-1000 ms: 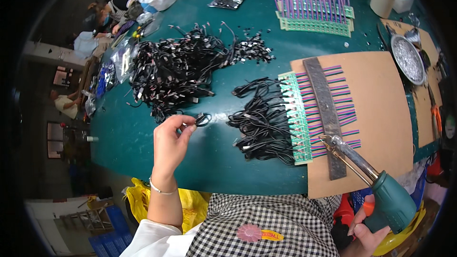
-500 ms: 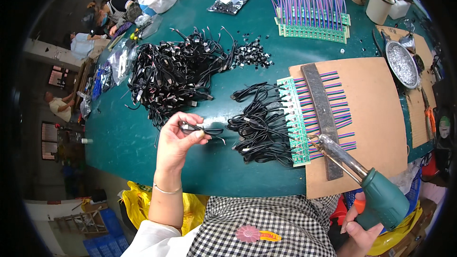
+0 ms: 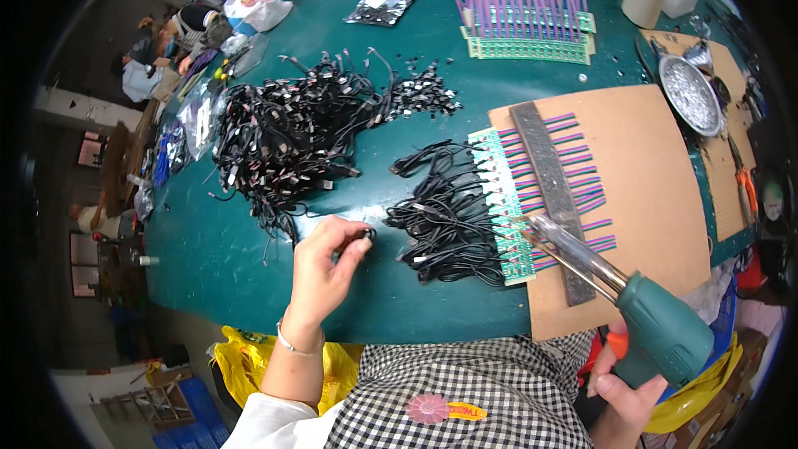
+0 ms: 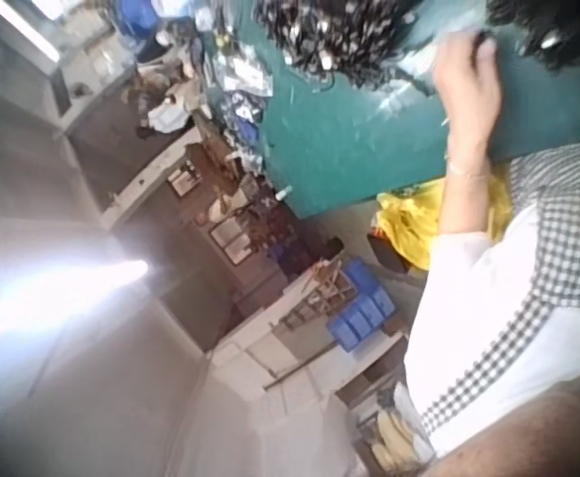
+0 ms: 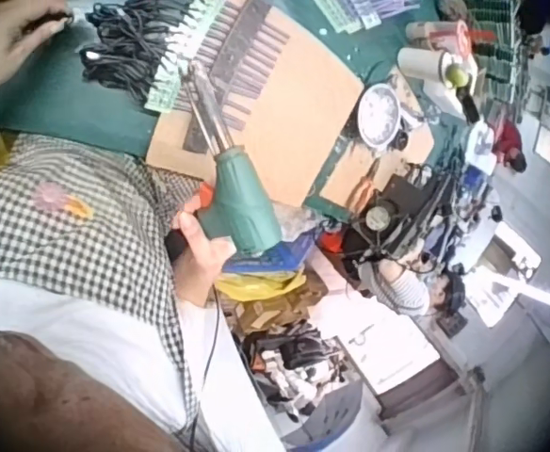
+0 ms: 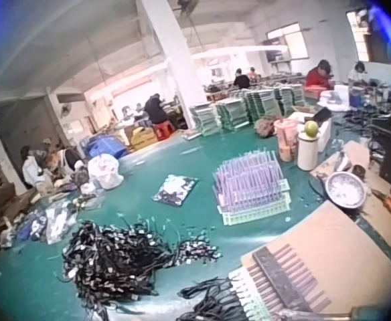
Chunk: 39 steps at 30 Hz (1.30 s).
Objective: The person places wire ends onto the contacts of a circuit board by hand and solders them in place using a soldering gun.
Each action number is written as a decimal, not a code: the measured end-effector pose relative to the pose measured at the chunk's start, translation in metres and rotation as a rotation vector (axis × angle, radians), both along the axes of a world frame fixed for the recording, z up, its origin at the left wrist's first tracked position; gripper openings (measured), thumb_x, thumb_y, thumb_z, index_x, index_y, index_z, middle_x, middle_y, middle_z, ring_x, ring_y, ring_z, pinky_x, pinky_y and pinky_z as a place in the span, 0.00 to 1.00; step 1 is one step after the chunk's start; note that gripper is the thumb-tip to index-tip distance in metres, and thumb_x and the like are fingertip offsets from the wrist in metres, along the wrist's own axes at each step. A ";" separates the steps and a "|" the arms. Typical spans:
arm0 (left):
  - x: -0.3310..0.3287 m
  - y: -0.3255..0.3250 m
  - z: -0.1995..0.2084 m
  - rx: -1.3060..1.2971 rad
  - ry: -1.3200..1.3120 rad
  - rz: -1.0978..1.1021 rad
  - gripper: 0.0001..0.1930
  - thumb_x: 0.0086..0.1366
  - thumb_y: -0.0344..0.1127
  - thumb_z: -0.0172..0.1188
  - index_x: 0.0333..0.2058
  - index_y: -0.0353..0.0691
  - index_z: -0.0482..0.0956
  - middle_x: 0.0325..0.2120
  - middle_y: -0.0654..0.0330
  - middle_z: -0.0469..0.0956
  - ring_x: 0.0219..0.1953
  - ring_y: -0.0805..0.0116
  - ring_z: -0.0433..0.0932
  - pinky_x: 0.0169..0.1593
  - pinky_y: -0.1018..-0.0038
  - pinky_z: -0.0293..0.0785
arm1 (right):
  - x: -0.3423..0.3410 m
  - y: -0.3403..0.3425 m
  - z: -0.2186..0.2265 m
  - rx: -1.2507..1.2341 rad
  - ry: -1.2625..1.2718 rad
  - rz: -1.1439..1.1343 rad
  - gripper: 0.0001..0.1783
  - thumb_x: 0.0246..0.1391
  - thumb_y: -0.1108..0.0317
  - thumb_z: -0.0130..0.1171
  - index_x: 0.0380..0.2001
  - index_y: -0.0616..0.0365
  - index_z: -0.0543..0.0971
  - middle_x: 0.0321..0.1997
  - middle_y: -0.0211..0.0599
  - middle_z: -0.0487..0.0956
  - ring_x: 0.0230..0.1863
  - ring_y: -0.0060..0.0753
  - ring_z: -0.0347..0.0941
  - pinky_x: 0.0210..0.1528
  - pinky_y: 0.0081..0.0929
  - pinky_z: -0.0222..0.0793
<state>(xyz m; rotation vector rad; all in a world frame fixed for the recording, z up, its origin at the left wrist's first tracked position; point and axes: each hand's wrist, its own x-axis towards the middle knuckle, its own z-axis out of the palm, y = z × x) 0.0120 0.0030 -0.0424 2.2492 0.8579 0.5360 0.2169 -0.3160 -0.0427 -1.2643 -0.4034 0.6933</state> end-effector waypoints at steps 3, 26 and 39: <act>0.029 -0.029 0.023 -0.147 -0.075 -0.175 0.09 0.57 0.22 0.57 0.37 0.34 0.81 0.22 0.60 0.73 0.25 0.70 0.70 0.31 0.77 0.67 | -0.010 0.033 0.019 -0.077 0.053 -0.047 0.37 0.36 0.73 0.67 0.51 0.72 0.63 0.32 0.46 0.75 0.16 0.27 0.69 0.14 0.19 0.67; 0.074 -0.086 0.023 -1.427 0.015 -0.474 0.06 0.65 0.30 0.54 0.39 0.35 0.71 0.21 0.59 0.77 0.17 0.74 0.74 0.23 0.80 0.71 | -0.018 0.089 0.019 -0.073 -0.362 0.209 0.32 0.50 0.77 0.62 0.56 0.67 0.60 0.30 0.32 0.75 0.31 0.20 0.72 0.40 0.17 0.68; 0.080 -0.089 0.022 -0.803 -0.187 -0.396 0.02 0.58 0.23 0.61 0.31 0.31 0.77 0.27 0.62 0.79 0.29 0.81 0.76 0.35 0.83 0.73 | -0.016 0.081 0.007 -0.003 -0.196 0.144 0.32 0.47 0.83 0.60 0.55 0.70 0.60 0.53 0.46 0.68 0.35 0.27 0.76 0.38 0.24 0.75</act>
